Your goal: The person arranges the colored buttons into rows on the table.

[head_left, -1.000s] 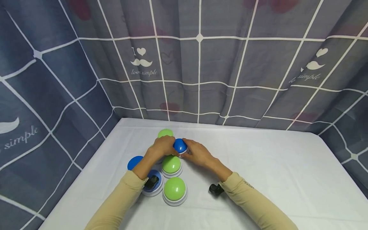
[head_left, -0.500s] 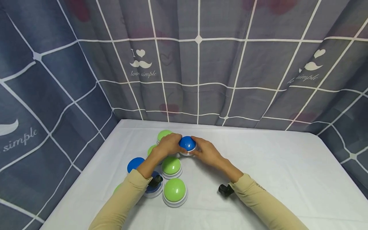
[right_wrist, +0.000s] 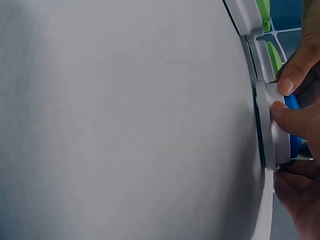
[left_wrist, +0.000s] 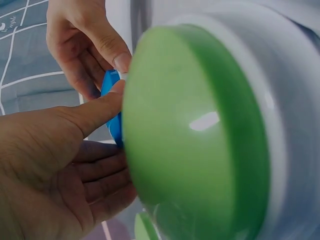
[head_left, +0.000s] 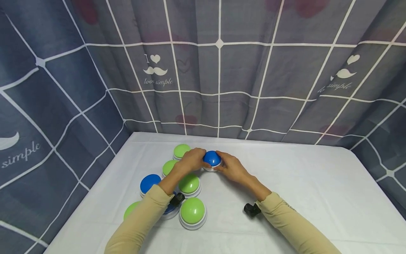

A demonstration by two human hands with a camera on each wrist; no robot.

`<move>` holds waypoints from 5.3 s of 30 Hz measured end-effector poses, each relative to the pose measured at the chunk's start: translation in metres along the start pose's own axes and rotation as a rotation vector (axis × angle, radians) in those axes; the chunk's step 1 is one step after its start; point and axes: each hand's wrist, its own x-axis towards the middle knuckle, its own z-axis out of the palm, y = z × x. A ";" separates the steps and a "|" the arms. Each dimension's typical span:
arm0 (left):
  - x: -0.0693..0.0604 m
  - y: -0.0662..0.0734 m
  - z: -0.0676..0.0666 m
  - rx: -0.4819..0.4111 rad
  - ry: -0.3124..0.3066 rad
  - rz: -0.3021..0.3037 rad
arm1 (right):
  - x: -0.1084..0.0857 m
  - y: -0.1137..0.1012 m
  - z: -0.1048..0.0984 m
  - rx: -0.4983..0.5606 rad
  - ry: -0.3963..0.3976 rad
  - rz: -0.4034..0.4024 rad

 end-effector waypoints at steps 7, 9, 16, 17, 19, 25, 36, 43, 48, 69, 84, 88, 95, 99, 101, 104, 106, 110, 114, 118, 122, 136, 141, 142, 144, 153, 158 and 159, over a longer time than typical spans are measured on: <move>0.000 -0.002 0.004 -0.021 0.004 -0.014 | -0.001 0.004 0.003 0.008 0.015 -0.026; 0.000 -0.002 0.004 -0.015 0.000 -0.018 | -0.001 0.004 0.003 0.013 0.011 -0.017; 0.000 -0.002 0.003 -0.008 0.006 -0.011 | 0.000 0.003 0.001 0.001 -0.009 -0.006; 0.000 -0.003 0.002 -0.014 0.007 -0.007 | 0.000 0.003 0.001 0.000 -0.009 -0.006; 0.000 -0.003 0.002 -0.022 0.008 -0.001 | -0.001 0.003 0.001 -0.001 -0.011 -0.002; 0.000 -0.004 0.002 -0.030 0.008 0.005 | -0.002 0.004 0.004 -0.008 -0.012 -0.019; -0.002 -0.008 0.002 -0.030 0.031 0.016 | 0.001 0.000 0.008 0.011 -0.016 0.019; -0.002 -0.007 0.000 -0.011 0.036 0.015 | 0.002 -0.002 0.007 -0.008 -0.014 0.034; -0.006 -0.007 -0.007 0.009 0.057 0.011 | 0.003 -0.004 0.003 -0.015 -0.001 0.019; -0.127 0.013 -0.027 -0.050 0.028 0.102 | -0.052 -0.061 -0.017 0.118 -0.087 -0.035; -0.172 -0.003 -0.006 0.123 -0.001 0.227 | -0.085 -0.073 -0.010 0.180 -0.246 -0.109; -0.171 -0.004 0.000 0.149 0.009 0.252 | -0.085 -0.072 -0.005 0.190 -0.285 -0.111; -0.168 -0.004 0.007 0.170 0.006 0.282 | -0.088 -0.073 0.009 0.165 -0.301 -0.128; -0.168 -0.003 0.010 0.191 -0.006 0.290 | -0.090 -0.076 0.017 0.160 -0.310 -0.170; -0.168 -0.002 0.011 0.192 -0.010 0.289 | -0.090 -0.078 0.020 0.160 -0.305 -0.200; -0.169 -0.002 0.011 0.196 -0.013 0.289 | -0.090 -0.081 0.024 0.167 -0.294 -0.225; -0.170 -0.001 0.011 0.203 -0.015 0.292 | -0.090 -0.083 0.026 0.164 -0.287 -0.232; -0.170 -0.002 0.012 0.205 -0.014 0.293 | -0.090 -0.084 0.028 0.158 -0.290 -0.218; -0.169 -0.002 0.012 0.197 -0.011 0.294 | -0.091 -0.084 0.028 0.162 -0.293 -0.207; -0.168 -0.002 0.010 0.172 -0.011 0.292 | -0.093 -0.083 0.024 0.178 -0.266 -0.214; -0.164 -0.001 0.006 0.120 0.005 0.289 | -0.093 -0.079 0.017 0.226 -0.226 -0.225; -0.114 0.014 -0.013 -0.035 0.049 0.325 | -0.085 -0.052 -0.022 0.328 -0.066 -0.133; -0.086 0.018 -0.012 -0.060 0.019 0.338 | -0.083 -0.038 -0.031 0.329 -0.013 -0.103; -0.080 0.019 -0.012 -0.058 0.014 0.336 | -0.082 -0.035 -0.033 0.325 -0.003 -0.091; -0.069 0.021 -0.010 -0.060 0.013 0.340 | -0.080 -0.030 -0.037 0.317 0.018 -0.075; -0.024 0.029 -0.004 -0.015 0.012 0.420 | -0.075 -0.006 -0.055 0.272 0.056 0.011; -0.001 0.034 -0.003 0.023 0.020 0.464 | -0.071 0.008 -0.062 0.228 0.078 0.012; 0.003 0.034 -0.003 0.028 0.020 0.470 | -0.069 0.011 -0.063 0.219 0.081 0.011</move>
